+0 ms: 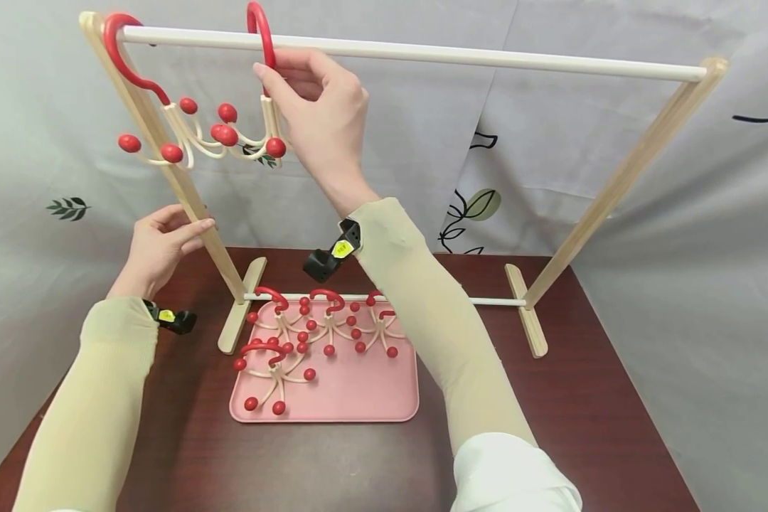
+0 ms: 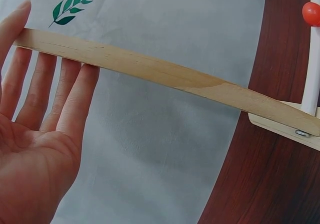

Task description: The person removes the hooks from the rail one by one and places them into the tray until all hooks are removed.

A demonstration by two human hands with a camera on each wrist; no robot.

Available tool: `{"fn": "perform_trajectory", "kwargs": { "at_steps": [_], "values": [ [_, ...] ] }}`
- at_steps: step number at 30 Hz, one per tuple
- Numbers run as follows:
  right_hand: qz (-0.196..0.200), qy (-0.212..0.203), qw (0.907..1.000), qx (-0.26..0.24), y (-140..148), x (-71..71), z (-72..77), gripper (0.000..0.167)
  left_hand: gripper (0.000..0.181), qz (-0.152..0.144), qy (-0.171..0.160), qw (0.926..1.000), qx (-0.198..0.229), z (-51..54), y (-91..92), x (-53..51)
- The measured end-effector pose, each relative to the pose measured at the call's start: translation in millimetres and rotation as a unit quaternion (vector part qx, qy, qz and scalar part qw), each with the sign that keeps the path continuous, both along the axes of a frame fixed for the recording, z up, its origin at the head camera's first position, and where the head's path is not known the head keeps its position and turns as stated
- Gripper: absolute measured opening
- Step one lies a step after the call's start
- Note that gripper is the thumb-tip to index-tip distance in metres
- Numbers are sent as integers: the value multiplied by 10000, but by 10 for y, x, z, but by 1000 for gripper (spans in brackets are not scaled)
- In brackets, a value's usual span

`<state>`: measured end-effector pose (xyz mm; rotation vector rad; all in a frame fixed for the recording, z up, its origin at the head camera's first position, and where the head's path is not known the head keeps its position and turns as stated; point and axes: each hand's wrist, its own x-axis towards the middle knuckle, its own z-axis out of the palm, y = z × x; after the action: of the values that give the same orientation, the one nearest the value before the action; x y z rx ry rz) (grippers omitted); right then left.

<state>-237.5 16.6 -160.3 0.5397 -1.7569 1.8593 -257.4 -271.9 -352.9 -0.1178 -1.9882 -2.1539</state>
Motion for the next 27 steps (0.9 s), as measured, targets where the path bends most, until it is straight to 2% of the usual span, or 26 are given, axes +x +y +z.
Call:
{"fn": "perform_trajectory", "kwargs": {
  "at_steps": [7, 13, 17, 23, 27],
  "values": [
    [51, 46, 9998, -205, 150, 115, 35, 15, 36, -15, -19, 10000, -61, 10, 9, -2],
    [215, 473, 9983, -255, 281, 255, -7, 13, 41, 25, -41, 9999, -127, 13, 19, -4],
    [274, 613, 9976, -150, 365, 338, -88, 13, 44, 33, -49, 9999, -129, 16, 21, -15],
    [302, 367, 9989, 0, 481, 452, -246, 14, 43, 36, -50, 9999, -128, 20, 24, -16],
    [343, 337, 9985, 252, 606, 471, -426, 16, 48, 20, -43, 9999, -100, 16, 26, -16]
  ]
}}
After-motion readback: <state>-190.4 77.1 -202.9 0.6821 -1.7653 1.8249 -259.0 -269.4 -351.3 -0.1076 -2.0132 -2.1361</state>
